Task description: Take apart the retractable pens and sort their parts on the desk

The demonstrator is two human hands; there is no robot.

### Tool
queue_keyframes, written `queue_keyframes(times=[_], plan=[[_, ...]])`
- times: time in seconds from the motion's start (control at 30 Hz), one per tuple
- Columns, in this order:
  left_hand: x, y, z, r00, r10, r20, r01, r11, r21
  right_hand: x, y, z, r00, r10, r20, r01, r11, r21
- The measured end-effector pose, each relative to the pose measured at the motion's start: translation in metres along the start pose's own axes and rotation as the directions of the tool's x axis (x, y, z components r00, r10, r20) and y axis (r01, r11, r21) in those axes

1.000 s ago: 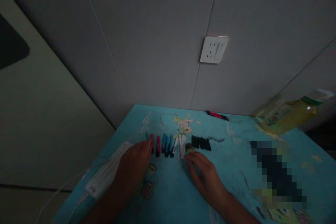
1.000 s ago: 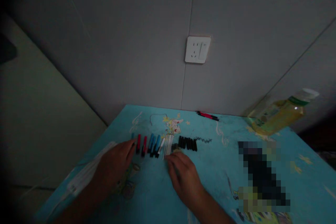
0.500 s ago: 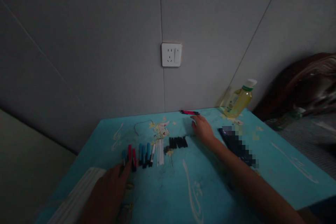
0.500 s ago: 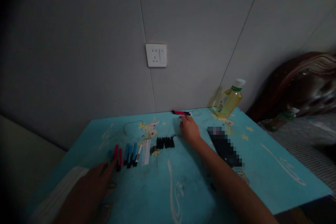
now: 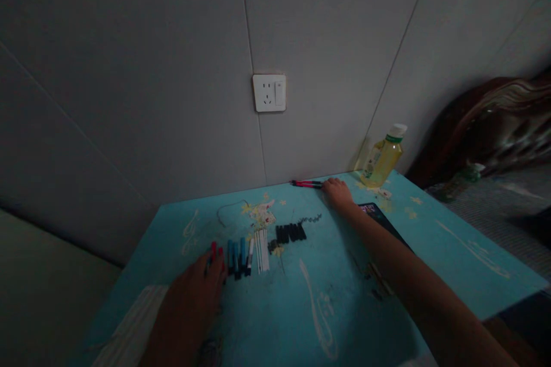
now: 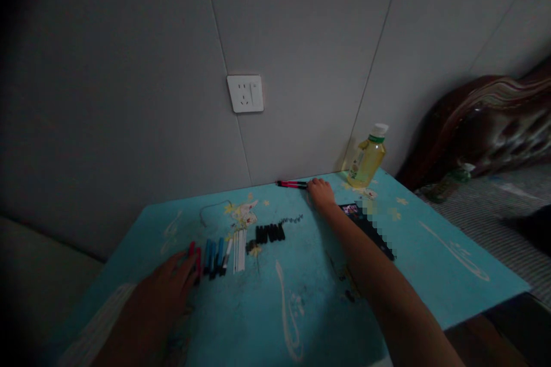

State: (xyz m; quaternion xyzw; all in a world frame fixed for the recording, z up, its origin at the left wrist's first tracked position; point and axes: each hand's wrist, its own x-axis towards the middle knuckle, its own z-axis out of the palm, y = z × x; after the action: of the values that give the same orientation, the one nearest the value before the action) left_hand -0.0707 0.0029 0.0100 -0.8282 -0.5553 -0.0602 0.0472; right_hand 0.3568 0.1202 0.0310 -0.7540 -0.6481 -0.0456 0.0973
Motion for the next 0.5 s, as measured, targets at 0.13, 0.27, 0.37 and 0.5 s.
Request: queue_keyframes(times=[0.13, 0.27, 0.37, 0.5], plan=[[0.022, 0.039, -0.024, 0.857, 0.407, -0.317, -0.427, 0.904, 0.007, -0.023, -0.013, -0.021, 0.994, -0.031, -0.107, 0.038, 0.997, 0.062], [0.034, 0.068, -0.029, 0.698, 0.539, -0.471, -0.543, 0.827, 0.141, -0.087, -0.057, -0.028, 0.967, -0.219, -0.133, 0.235, 0.965, 0.116], [0.033, 0.073, -0.007, 0.688, 0.507, -0.519, -0.517, 0.844, 0.140, -0.139, -0.093, -0.020, 0.827, -0.494, -0.269, 0.562, 0.709, 0.426], [0.020, 0.062, 0.026, 0.702, 0.504, -0.504, -0.540, 0.837, 0.086, -0.175, -0.115, -0.014, 0.817, -0.520, -0.249, 0.551, 0.578, 0.602]])
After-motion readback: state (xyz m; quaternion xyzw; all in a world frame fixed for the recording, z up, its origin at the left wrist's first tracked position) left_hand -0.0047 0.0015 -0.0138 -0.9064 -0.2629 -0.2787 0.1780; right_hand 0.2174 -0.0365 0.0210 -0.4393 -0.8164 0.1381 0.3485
